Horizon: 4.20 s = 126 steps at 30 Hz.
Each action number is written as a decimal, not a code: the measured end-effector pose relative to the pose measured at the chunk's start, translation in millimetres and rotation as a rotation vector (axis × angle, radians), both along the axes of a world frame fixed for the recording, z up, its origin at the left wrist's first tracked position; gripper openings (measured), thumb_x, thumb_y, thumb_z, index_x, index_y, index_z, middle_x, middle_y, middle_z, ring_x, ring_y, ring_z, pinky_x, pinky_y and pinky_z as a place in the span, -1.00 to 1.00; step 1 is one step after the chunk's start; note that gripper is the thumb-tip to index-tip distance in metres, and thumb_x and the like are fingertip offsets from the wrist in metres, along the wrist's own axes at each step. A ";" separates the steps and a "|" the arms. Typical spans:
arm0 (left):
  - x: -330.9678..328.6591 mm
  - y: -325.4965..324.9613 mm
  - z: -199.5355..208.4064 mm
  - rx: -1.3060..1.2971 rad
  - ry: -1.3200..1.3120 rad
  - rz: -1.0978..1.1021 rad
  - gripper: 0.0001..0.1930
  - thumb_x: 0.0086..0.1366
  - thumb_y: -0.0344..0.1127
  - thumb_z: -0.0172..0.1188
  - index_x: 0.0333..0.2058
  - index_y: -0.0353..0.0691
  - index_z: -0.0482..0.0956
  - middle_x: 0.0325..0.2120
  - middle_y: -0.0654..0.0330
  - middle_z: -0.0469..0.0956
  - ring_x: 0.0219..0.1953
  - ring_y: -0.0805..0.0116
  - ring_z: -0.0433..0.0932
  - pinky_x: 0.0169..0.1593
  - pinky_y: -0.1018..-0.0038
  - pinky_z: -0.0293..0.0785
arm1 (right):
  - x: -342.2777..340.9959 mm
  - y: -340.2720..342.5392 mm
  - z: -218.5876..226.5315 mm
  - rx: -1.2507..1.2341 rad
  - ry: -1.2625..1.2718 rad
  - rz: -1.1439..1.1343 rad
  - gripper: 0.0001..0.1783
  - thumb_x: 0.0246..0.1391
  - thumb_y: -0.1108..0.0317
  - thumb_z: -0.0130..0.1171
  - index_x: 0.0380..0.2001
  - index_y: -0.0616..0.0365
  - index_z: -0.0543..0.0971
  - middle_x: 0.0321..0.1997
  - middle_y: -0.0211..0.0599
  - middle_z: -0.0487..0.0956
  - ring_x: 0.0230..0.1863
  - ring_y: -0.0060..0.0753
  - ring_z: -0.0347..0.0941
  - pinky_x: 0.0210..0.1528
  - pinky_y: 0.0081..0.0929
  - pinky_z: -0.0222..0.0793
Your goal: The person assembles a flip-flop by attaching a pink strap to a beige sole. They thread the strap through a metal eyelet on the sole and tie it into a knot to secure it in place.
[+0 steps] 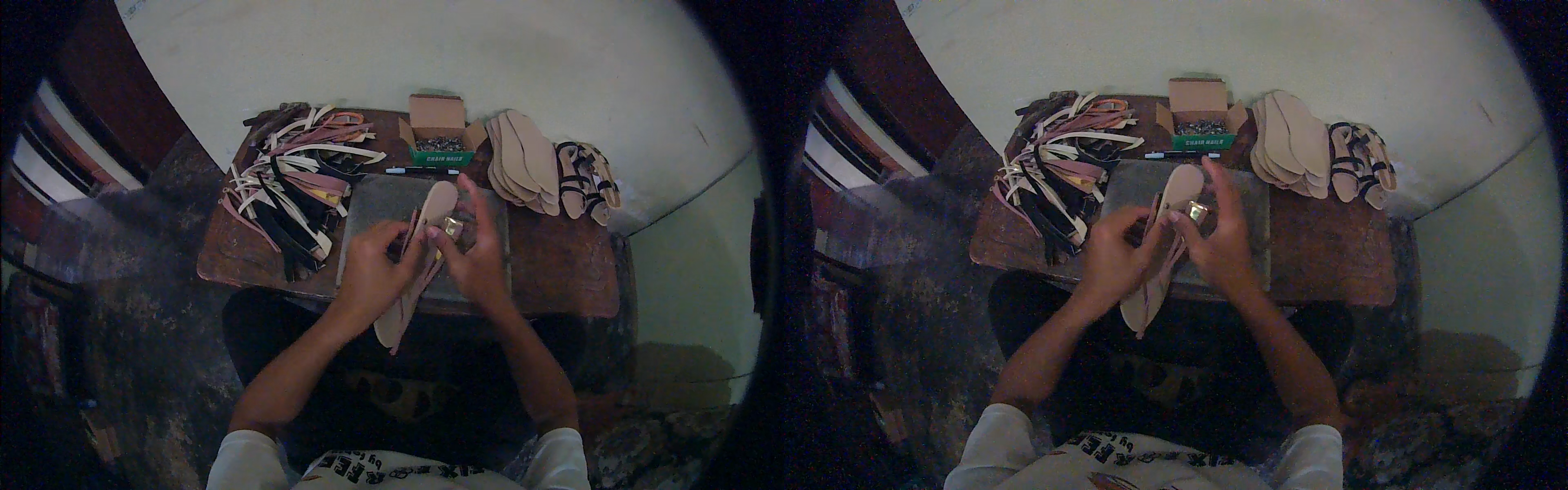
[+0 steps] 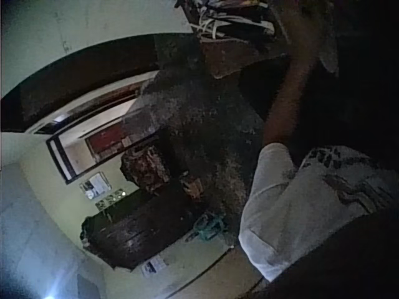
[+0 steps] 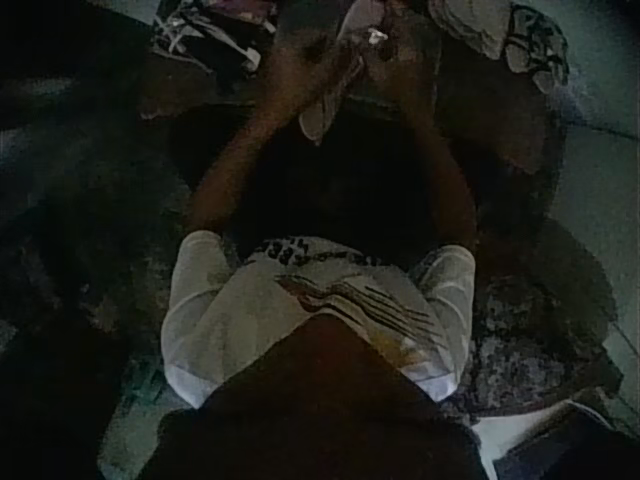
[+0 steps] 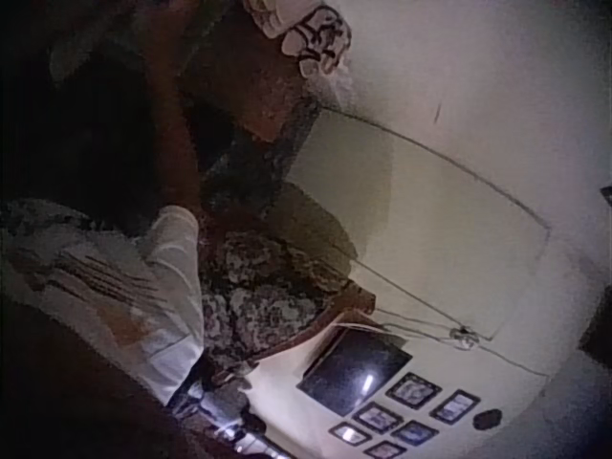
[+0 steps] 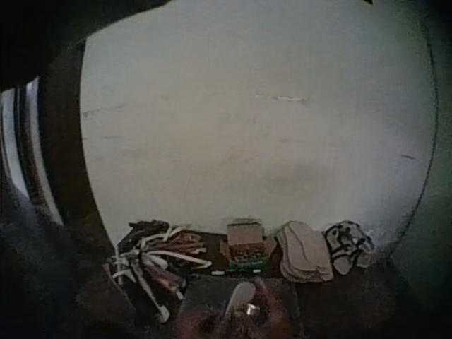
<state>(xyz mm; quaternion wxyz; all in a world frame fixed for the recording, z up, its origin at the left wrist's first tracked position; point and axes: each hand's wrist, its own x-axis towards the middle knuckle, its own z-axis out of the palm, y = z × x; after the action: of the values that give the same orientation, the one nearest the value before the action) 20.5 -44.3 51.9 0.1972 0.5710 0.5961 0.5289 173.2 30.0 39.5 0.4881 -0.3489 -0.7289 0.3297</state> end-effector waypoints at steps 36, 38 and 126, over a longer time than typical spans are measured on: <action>-15.9 -7.1 13.9 0.034 0.098 -0.241 -0.83 0.35 -0.39 0.23 -0.15 -0.33 0.65 -0.43 0.08 0.58 -0.43 0.30 0.57 -0.36 0.43 0.44 | 27.0 6.1 27.1 -0.158 0.011 0.386 -0.68 0.03 0.57 0.32 -0.29 0.15 0.34 -0.19 -0.17 0.60 -0.11 -0.42 0.52 0.01 -0.37 0.47; -16.0 -7.7 16.0 0.000 0.067 -0.250 -0.83 0.35 -0.37 0.23 -0.15 -0.32 0.65 -0.45 0.11 0.56 -0.45 0.34 0.54 -0.38 0.46 0.40 | 28.4 7.0 28.5 -0.140 -0.019 0.390 -0.69 0.04 0.58 0.30 -0.29 0.15 0.34 -0.17 -0.14 0.62 -0.07 -0.39 0.55 0.03 -0.35 0.49; -10.1 -3.0 -10.7 -0.065 0.055 -0.253 -0.87 0.33 -0.40 0.25 -0.21 -0.33 0.58 -0.34 0.15 0.52 -0.36 0.40 0.53 -0.29 0.48 0.43 | 31.3 6.5 31.7 -0.282 -0.251 0.365 -0.74 0.00 0.46 0.42 -0.20 0.15 0.65 -0.25 -0.39 0.67 -0.19 -0.59 0.54 -0.08 -0.51 0.46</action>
<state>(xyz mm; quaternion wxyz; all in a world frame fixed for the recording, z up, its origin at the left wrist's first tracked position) 10.4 -47.3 41.2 0.2645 0.6492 0.5411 0.4645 204.6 36.4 71.3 0.2726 -0.3146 -0.7814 0.4648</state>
